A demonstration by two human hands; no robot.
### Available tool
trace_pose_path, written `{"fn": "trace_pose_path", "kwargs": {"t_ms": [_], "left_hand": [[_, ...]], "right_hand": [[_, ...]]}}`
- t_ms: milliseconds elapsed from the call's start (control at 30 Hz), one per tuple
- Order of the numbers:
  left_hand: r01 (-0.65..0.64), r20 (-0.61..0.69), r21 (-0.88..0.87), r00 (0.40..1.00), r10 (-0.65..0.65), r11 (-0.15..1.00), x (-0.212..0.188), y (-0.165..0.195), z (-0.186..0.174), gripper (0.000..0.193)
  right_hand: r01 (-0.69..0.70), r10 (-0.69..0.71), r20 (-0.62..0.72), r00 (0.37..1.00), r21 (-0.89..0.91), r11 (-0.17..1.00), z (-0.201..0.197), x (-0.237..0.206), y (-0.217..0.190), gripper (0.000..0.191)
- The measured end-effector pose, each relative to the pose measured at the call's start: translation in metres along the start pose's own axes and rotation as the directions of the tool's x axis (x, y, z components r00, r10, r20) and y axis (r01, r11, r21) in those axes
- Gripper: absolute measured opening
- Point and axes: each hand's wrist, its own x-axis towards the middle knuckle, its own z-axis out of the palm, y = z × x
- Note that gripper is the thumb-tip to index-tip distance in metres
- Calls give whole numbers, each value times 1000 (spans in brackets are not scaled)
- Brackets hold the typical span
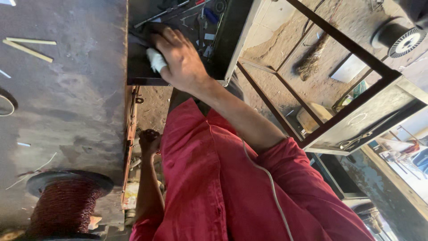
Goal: The person strips and twists copper wires, then uses a screwdriver to adjust connections on a motor stator. They place the stator in a bench vise, retrieve a hammer from a drawer, and strike the stator with the hammer to secure the assembly.
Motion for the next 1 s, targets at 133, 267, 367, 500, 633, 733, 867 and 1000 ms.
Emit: {"fn": "trace_pose_path", "kwargs": {"t_ms": [133, 267, 367, 500, 633, 733, 867, 1000], "left_hand": [[-271, 176, 206, 955, 237, 940, 4, -4, -3, 44], [65, 141, -234, 990, -33, 970, 10, -5, -3, 43], [32, 95, -275, 995, -6, 961, 12, -4, -7, 44], [-573, 336, 798, 680, 652, 186, 11, -2, -16, 52], [-74, -27, -16, 997, 73, 997, 4, 0, -19, 52], [-202, 12, -227, 978, 210, 953, 2, 3, -21, 46], [56, 250, -150, 968, -16, 987, 9, 8, -32, 39], [103, 279, -60, 957, -83, 993, 13, 15, -36, 36]], "right_hand": [[0, -24, -92, 995, -250, 968, -21, 8, 25, 40], [143, -176, -17, 984, -508, 850, -39, 19, 39, 59], [172, -162, 63, 985, -483, 858, -43, 21, 39, 65], [209, -164, 133, 977, -493, 845, -49, 26, 35, 56], [316, -254, 191, 948, -475, 821, -69, 33, 26, 46], [352, -323, 145, 935, -273, 895, -92, 31, 16, 47], [43, -51, 140, 989, 58, 997, -120, -4, 6, 25], [-101, 113, -42, 993, 220, 970, -146, -79, 5, 27]]}}
